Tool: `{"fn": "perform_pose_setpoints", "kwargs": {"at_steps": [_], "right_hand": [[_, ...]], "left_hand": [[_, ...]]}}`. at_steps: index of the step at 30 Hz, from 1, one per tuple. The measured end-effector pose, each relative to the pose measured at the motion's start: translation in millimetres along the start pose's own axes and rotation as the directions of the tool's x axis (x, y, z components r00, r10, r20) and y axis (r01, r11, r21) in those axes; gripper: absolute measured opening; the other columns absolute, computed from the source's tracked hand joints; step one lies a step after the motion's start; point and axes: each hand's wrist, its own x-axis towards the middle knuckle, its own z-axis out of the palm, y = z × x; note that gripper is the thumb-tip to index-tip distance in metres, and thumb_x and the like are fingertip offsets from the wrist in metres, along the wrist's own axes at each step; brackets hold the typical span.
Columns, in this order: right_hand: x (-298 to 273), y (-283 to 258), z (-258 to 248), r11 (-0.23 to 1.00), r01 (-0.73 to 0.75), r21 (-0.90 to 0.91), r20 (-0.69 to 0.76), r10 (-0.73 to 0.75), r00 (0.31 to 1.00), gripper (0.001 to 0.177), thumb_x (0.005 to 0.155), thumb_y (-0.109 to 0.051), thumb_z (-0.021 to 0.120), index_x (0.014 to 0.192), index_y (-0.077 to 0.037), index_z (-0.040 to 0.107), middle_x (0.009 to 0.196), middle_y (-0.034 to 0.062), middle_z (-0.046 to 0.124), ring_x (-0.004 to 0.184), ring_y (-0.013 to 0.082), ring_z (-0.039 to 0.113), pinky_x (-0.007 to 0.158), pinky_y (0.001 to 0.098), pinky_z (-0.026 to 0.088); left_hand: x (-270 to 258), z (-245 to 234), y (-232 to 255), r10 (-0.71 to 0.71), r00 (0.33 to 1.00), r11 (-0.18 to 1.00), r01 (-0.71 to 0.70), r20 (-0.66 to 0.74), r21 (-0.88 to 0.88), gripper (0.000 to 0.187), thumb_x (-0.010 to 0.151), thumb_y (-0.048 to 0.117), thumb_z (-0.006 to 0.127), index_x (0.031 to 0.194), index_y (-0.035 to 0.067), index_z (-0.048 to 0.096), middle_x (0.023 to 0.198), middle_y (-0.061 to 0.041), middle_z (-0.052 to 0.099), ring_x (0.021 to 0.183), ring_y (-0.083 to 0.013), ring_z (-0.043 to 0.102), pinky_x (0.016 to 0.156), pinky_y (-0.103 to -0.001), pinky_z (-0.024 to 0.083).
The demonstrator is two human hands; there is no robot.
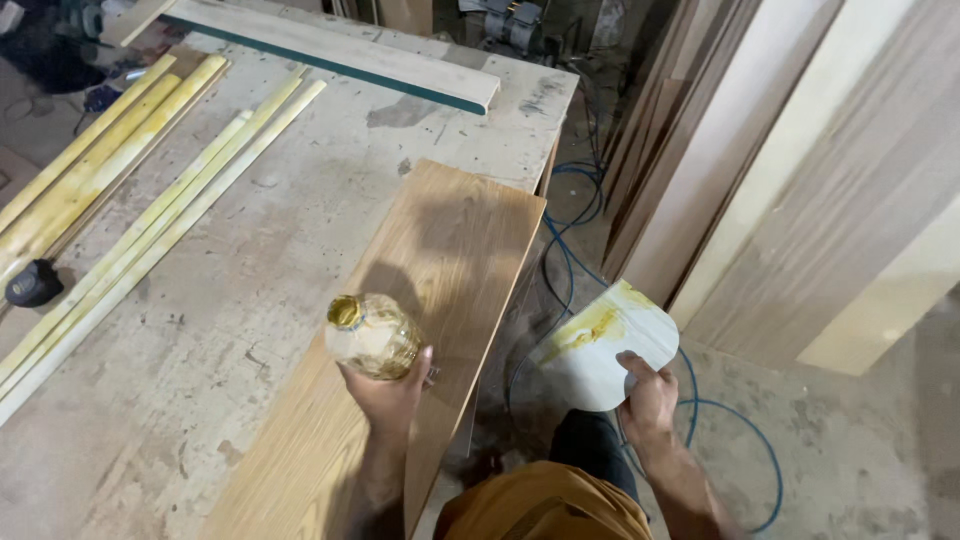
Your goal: The person applies a liquid finish to a wooden board using a plastic spreader, pouring the liquid from a bottle and smoothing it across the surface.
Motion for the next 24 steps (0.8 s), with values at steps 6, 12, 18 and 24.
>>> {"fn": "perform_pose_setpoints", "kwargs": {"at_steps": [6, 12, 18, 24], "right_hand": [[101, -35, 55, 0.948, -0.12, -0.296, -0.084, 0.099, 0.992, 0.036, 0.08, -0.01, 0.072, 0.115, -0.007, 0.066, 0.1, 0.009, 0.065, 0.083, 0.028, 0.064, 0.058, 0.0417, 0.043], [188, -98, 120, 0.865, -0.027, -0.501, 0.168, 0.128, 0.978, 0.062, 0.085, -0.022, 0.08, 0.136, 0.0, 0.052, 0.139, 0.0325, 0.043, 0.126, 0.0429, 0.047, 0.091, 0.0598, 0.039], [229, -187, 194, 0.835, -0.011, -0.551, 0.269, 0.19, 0.944, 0.061, 0.082, -0.018, 0.08, 0.128, 0.007, 0.05, 0.139, 0.034, 0.04, 0.137, 0.0466, 0.039, 0.103, 0.0654, 0.032], [368, -138, 209, 0.84, 0.074, -0.538, 0.385, 0.166, 0.908, 0.058, 0.071, -0.013, 0.084, 0.117, 0.01, 0.057, 0.111, 0.0265, 0.056, 0.11, 0.037, 0.053, 0.087, 0.0628, 0.044]], "left_hand": [[24, 77, -27, -0.138, 0.975, 0.981, 0.159, -0.171, 0.114, 0.101, 0.062, 0.0, 0.092, 0.146, -0.008, 0.037, 0.135, -0.026, 0.059, 0.124, -0.0347, 0.06, 0.101, -0.042, 0.058], [32, 149, -62, -0.021, 0.925, 0.915, 0.17, -0.379, 0.365, 0.096, 0.045, 0.014, 0.103, 0.123, -0.012, 0.054, 0.115, -0.032, 0.064, 0.115, -0.0369, 0.064, 0.102, -0.053, 0.047], [57, 225, -50, 0.049, 0.871, 0.855, 0.216, -0.488, 0.471, 0.081, 0.061, 0.01, 0.1, 0.124, -0.013, 0.054, 0.116, -0.03, 0.065, 0.115, -0.0389, 0.064, 0.104, -0.053, 0.049], [65, 276, -51, 0.147, 0.875, 0.706, 0.233, -0.461, 0.668, 0.095, 0.052, 0.021, 0.104, 0.123, -0.014, 0.051, 0.113, -0.038, 0.064, 0.114, -0.0567, 0.061, 0.1, -0.065, 0.047]]}}
